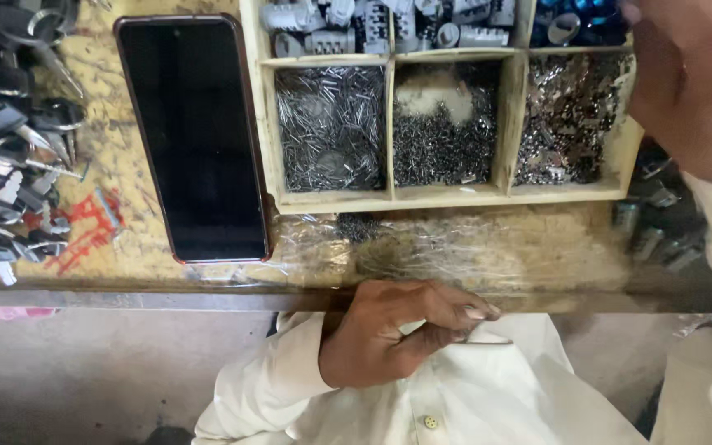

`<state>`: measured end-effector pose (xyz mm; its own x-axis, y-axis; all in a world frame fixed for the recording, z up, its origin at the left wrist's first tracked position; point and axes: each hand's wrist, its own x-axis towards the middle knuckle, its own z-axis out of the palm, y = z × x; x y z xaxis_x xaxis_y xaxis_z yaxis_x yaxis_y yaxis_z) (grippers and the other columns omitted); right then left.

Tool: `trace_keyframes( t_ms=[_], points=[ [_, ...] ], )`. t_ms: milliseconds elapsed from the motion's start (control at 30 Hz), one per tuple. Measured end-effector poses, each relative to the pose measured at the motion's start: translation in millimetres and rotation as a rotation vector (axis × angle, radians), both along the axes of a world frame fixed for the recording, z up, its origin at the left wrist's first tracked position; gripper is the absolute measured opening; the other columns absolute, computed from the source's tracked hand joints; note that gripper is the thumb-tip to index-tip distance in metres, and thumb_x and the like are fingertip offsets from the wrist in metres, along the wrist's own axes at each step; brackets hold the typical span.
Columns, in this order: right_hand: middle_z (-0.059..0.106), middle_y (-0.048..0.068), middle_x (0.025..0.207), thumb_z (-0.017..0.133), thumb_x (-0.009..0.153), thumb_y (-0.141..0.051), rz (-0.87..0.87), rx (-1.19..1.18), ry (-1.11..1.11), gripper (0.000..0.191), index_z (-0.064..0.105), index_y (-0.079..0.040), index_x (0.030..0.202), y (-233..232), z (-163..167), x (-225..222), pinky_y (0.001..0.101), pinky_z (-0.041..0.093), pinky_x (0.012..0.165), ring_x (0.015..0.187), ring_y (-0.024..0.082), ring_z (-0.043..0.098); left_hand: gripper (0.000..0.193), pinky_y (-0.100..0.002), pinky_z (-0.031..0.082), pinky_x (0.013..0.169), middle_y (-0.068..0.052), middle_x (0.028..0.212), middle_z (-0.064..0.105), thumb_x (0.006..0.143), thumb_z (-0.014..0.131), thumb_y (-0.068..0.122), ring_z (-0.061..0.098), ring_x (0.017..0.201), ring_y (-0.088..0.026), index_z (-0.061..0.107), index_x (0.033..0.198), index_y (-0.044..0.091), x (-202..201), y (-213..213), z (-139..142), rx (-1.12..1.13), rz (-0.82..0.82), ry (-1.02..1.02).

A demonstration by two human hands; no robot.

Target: The person assembles small key cylinders by inserting metal pins into a cylindrical housing and then attaching a blue plastic cap. The person repeats this process multiple times, handling each component by hand and placing finished units on the workbench.

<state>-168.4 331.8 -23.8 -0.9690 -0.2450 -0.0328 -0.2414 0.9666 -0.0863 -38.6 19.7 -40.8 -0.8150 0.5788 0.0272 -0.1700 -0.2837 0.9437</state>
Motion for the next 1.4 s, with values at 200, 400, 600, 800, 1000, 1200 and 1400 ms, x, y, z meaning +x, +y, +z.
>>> trace_keyframes(
  t_ms=[200,400,600,800,1000,1200,1400],
  points=[
    [0.07,0.018,0.104,0.07,0.083,-0.008,-0.057,0.013,0.0,0.033,0.067,0.0,0.115,-1.5,-0.2,-7.7,0.0424,0.057,0.079,0.09,0.031,0.072,0.015,-0.029,0.063,0.096,-0.011,0.126,0.072,0.099,0.073,-0.005,0.073,0.114,-0.021,0.066,0.109,0.004,-7.9,-1.2,2.4,0.069,-0.037,-0.118],
    [0.071,0.017,0.103,0.066,0.088,-0.004,-0.093,0.016,-0.004,0.033,0.067,0.0,0.121,7.9,-6.5,-10.8,0.0396,0.058,0.075,0.087,0.029,0.073,0.017,-0.036,0.062,0.105,-0.009,0.12,0.074,0.095,0.075,-0.004,0.073,0.118,-0.023,0.07,0.109,0.004,-17.9,-4.7,2.6,0.034,-0.087,-0.066],
    [0.072,0.017,0.103,0.063,0.093,-0.001,-0.154,0.02,-0.041,0.034,0.067,-0.001,0.126,-8.6,25.3,-12.0,0.0367,0.059,0.071,0.085,0.028,0.075,0.014,-0.03,0.063,0.091,-0.007,0.115,0.077,0.096,0.077,-0.004,0.077,0.103,-0.02,0.071,0.105,0.006,-11.8,-4.1,4.7,0.019,-0.029,-0.066],
    [0.075,0.018,0.116,0.057,0.096,0.003,0.038,-1.132,-0.731,0.03,0.064,0.001,0.125,-34.2,63.8,86.7,0.0333,0.063,0.085,0.123,0.031,0.071,0.022,-0.031,0.066,0.087,-0.014,0.118,0.074,0.093,0.075,-0.007,0.078,0.104,-0.025,0.069,0.112,0.003,3.1,-4.7,15.0,-0.129,0.187,0.095],
    [0.07,0.032,0.121,0.062,0.092,0.01,-0.275,-1.288,-0.47,0.028,0.059,0.013,0.12,-71.1,15.2,168.2,0.0418,0.063,0.099,0.117,0.035,0.073,0.033,-0.034,0.062,0.09,-0.015,0.129,0.07,0.087,0.074,-0.009,0.076,0.106,-0.03,0.063,0.112,0.009,11.9,-5.8,16.0,-0.376,0.314,0.31],
    [0.062,0.029,0.107,0.071,0.086,0.004,-0.026,-1.217,-0.266,0.035,0.05,0.011,0.114,-107.0,15.0,169.5,0.0569,0.053,0.111,0.111,0.038,0.071,0.035,-0.034,0.065,0.1,-0.017,0.129,0.071,0.092,0.069,-0.015,0.076,0.117,-0.03,0.06,0.12,0.004,11.4,-7.5,17.4,-0.256,0.321,0.239],
    [0.061,0.027,0.109,0.07,0.093,0.003,0.013,-1.326,-0.158,0.032,0.052,0.009,0.119,-117.7,2.0,182.8,0.0568,0.054,0.112,0.118,0.037,0.069,0.03,-0.045,0.059,0.104,-0.021,0.125,0.069,0.098,0.072,-0.011,0.075,0.118,-0.036,0.057,0.123,-0.003,16.8,-11.6,10.3,-0.327,0.37,0.555]
  ],
)
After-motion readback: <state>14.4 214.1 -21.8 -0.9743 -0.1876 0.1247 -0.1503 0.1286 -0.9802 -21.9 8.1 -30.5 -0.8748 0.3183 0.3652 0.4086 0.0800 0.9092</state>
